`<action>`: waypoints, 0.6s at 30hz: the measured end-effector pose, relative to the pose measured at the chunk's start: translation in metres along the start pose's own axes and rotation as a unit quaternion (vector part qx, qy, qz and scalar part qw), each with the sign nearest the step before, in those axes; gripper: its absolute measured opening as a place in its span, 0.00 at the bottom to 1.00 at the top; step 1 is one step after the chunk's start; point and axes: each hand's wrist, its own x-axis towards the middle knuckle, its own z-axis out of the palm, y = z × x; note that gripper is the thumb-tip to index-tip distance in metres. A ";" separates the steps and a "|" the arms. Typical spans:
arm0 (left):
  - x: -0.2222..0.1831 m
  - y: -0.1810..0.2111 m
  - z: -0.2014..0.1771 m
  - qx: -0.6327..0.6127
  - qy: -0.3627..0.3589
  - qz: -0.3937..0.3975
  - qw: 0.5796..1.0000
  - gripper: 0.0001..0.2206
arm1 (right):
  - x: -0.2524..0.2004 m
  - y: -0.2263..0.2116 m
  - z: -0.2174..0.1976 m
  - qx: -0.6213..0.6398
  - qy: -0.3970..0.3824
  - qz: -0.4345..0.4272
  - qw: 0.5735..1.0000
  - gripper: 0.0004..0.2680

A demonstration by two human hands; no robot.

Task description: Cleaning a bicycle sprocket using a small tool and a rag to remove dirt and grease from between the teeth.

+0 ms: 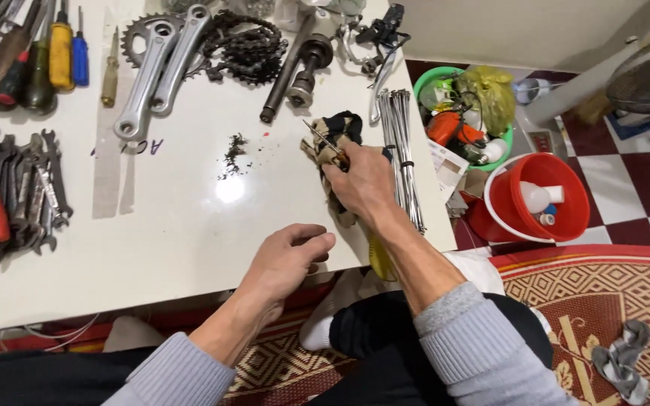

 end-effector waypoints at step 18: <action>0.114 0.056 -0.073 0.331 0.217 0.226 0.890 0.18 | 0.008 0.005 0.003 -0.013 -0.052 -0.046 0.998 0.25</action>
